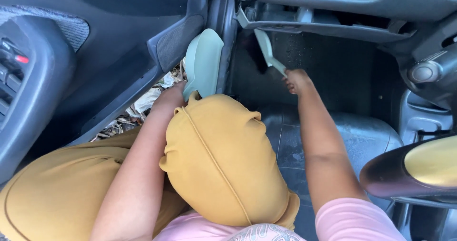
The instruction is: The person sweeps debris from the car's floor mat using a small brush and dustpan. They gather the dirt into the dustpan and continue sweeping different areas of the driver's side floor.
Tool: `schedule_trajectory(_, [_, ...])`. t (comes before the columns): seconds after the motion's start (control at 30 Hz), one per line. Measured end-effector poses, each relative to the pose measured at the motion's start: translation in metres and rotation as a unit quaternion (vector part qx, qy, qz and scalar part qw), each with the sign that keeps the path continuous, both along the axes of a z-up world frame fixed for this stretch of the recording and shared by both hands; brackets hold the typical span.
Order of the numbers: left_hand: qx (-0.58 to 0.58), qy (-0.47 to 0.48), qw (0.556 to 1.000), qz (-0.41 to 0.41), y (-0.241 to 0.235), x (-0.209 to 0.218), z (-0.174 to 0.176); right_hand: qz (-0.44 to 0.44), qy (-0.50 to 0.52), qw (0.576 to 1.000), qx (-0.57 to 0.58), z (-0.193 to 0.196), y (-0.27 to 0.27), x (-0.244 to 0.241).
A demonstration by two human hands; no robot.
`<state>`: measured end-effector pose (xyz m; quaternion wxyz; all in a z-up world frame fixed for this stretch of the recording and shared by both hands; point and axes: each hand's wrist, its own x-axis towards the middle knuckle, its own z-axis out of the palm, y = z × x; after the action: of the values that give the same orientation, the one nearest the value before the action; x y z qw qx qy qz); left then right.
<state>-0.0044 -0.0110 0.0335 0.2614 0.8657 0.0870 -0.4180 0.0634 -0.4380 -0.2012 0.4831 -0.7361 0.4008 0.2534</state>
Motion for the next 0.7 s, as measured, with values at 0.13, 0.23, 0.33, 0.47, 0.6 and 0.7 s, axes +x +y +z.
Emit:
schedule_trajectory(0.13, [-0.004,0.008,1.0,0.02,-0.013,0.008,0.014,-0.038,0.001,0.997,0.068,0.044,0.021,-0.004])
schedule_trajectory(0.23, [-0.015,0.017,1.0,0.012,-0.011,0.004,0.011,-0.062,0.035,0.976,0.207,0.031,0.052,-0.005])
schedule_trajectory(0.33, [-0.03,-0.004,0.999,-0.015,-0.007,0.006,0.003,-0.066,0.03,0.966,0.248,-0.014,0.075,0.02])
schedule_trajectory(0.47, [-0.009,0.012,1.0,-0.009,0.003,0.001,-0.016,-0.132,-0.014,0.977,0.168,-0.03,0.086,0.035])
schedule_trajectory(0.6, [-0.022,0.006,1.0,0.007,0.004,0.01,-0.032,-0.13,-0.044,0.983,0.126,0.014,0.109,0.016])
schedule_trajectory(0.7, [-0.009,0.017,1.0,-0.003,0.0,0.004,-0.025,-0.123,-0.019,0.972,0.197,0.029,0.115,-0.004])
